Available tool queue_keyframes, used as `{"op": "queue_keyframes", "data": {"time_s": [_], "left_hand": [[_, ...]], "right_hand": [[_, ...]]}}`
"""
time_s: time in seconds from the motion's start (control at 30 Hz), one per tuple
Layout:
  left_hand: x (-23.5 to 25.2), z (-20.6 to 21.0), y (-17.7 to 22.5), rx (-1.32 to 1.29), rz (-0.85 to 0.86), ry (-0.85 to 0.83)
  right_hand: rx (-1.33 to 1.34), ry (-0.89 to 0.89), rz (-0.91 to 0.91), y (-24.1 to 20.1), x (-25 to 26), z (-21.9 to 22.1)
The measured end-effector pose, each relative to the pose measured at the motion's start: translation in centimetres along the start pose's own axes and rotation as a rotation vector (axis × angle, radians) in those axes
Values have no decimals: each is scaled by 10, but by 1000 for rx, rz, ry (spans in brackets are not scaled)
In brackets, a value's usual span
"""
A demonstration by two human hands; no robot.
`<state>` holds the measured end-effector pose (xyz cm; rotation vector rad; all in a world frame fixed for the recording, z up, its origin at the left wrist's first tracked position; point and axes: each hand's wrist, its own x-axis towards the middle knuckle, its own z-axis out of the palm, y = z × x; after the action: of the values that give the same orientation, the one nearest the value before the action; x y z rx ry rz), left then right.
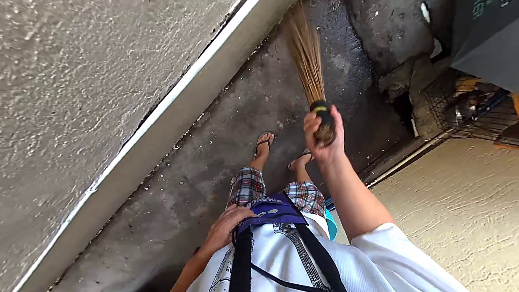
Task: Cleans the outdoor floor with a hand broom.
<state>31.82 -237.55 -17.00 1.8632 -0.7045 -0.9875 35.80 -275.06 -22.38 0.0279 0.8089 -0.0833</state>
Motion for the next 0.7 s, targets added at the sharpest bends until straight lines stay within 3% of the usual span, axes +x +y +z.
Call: {"op": "queue_keyframes", "data": {"time_s": [0.07,0.17,0.23,0.33,0.4,0.47,0.6,0.7], "left_hand": [[-3,0,0,-8,9,21],[-2,-7,5,-11,11,33],[-1,-9,6,-3,9,38],[-3,-13,5,22,3,54],[-1,-17,1,53,-2,62],[-4,-21,-2,55,-6,81],[2,-25,-6,31,-13,108],[16,-28,-3,25,5,99]], "right_hand": [[-390,103,86,29,-41,0],[-453,157,406,60,-72,6],[-441,264,615,75,-55,11],[-555,440,758,106,10,5],[-739,433,726,106,52,1],[-876,419,586,72,75,6],[-945,609,183,-61,96,27],[-1114,665,-31,-134,92,42]]}}
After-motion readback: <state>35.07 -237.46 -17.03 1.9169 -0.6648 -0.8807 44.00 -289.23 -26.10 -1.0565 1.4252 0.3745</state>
